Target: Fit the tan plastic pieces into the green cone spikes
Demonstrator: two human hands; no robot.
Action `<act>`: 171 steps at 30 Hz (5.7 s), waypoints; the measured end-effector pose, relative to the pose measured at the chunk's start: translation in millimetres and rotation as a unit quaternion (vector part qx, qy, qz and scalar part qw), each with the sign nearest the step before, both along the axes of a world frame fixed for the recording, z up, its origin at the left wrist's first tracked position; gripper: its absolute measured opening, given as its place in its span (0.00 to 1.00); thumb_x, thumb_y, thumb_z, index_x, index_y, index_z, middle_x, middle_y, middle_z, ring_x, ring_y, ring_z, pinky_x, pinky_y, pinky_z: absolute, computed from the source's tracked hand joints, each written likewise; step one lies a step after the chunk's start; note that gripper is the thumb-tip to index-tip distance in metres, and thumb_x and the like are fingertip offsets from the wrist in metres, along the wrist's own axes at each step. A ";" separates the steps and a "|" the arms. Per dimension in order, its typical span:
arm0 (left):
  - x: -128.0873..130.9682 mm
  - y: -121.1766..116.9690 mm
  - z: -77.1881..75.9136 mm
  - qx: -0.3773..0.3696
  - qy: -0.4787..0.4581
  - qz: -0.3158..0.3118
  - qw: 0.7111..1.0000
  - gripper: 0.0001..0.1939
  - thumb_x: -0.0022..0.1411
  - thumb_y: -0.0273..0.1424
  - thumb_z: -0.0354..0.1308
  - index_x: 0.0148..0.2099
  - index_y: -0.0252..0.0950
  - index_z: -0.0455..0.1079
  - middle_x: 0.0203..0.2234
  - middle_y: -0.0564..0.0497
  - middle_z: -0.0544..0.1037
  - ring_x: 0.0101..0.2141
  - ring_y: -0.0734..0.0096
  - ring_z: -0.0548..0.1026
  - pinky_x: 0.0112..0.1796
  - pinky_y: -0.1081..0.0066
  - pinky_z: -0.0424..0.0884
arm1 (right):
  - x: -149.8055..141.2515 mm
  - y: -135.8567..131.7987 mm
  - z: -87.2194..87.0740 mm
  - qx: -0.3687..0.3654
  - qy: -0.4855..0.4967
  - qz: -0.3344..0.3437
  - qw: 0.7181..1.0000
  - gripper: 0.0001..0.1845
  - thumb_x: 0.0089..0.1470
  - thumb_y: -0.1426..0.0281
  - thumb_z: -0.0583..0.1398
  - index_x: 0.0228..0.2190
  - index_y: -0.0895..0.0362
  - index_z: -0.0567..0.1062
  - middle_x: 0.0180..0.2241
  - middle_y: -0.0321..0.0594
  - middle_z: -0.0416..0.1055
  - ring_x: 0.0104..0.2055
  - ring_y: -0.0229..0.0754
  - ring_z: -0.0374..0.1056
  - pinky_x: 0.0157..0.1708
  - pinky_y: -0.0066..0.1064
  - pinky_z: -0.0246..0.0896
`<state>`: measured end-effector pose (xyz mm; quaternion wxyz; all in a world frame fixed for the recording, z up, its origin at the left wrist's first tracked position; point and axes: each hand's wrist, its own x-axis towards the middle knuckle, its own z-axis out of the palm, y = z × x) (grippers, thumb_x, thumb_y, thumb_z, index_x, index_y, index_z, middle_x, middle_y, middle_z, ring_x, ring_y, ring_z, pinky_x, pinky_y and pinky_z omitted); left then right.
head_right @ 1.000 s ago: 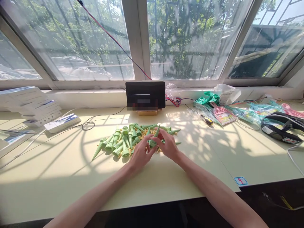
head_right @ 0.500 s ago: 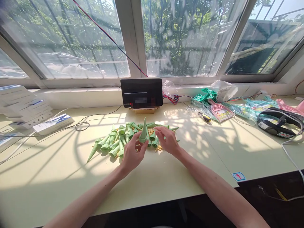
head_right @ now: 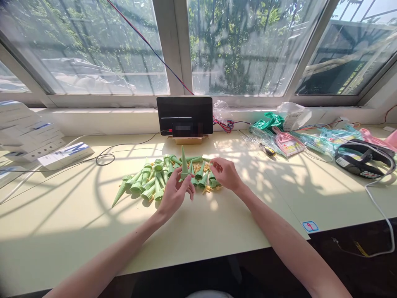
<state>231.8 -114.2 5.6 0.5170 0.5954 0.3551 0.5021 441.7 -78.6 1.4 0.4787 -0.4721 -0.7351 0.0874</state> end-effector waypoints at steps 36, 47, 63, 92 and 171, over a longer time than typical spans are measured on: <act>7.1 -17.8 -2.0 0.012 0.066 -0.019 0.998 0.18 0.68 0.42 0.55 0.53 0.38 0.60 0.20 0.59 0.68 0.19 0.74 0.69 0.20 0.74 0.67 | -2.9 -14.3 10.0 -0.095 -0.260 0.150 0.949 0.06 0.50 0.70 0.71 0.25 0.55 0.79 0.26 0.35 0.71 0.31 0.40 0.67 0.40 0.35 0.58; 7.0 -15.8 -5.2 -0.004 0.059 -0.013 0.998 0.20 0.68 0.43 0.55 0.54 0.37 0.59 0.23 0.58 0.69 0.20 0.74 0.70 0.19 0.73 0.68 | 1.4 -12.5 12.1 -0.077 -0.214 0.143 0.963 0.08 0.51 0.70 0.69 0.26 0.56 0.75 0.26 0.35 0.67 0.30 0.40 0.64 0.32 0.31 0.59; 5.4 -17.3 -8.3 -0.010 0.065 -0.007 0.998 0.23 0.70 0.43 0.53 0.60 0.40 0.55 0.28 0.54 0.76 0.20 0.76 0.73 0.22 0.74 0.69 | -3.0 -16.4 15.2 0.038 -0.075 0.075 0.994 0.10 0.56 0.69 0.64 0.26 0.56 0.69 0.25 0.33 0.61 0.26 0.36 0.58 0.28 0.29 0.56; 8.1 -21.2 -3.3 -0.083 -0.025 -0.056 0.995 0.21 0.72 0.44 0.47 0.60 0.41 0.51 0.36 0.52 0.70 0.22 0.75 0.72 0.19 0.71 0.72 | -33.9 -31.2 5.7 0.025 0.068 0.102 0.992 0.06 0.62 0.66 0.60 0.34 0.54 0.72 0.27 0.37 0.73 0.27 0.38 0.70 0.27 0.29 0.69; 0.4 -13.0 -6.7 0.027 0.082 0.046 0.995 0.23 0.69 0.41 0.55 0.62 0.43 0.61 0.47 0.46 0.69 0.23 0.80 0.71 0.23 0.73 0.72 | -32.8 -28.3 2.2 0.020 0.036 0.093 0.995 0.06 0.64 0.67 0.59 0.36 0.55 0.75 0.29 0.39 0.73 0.28 0.38 0.67 0.27 0.29 0.67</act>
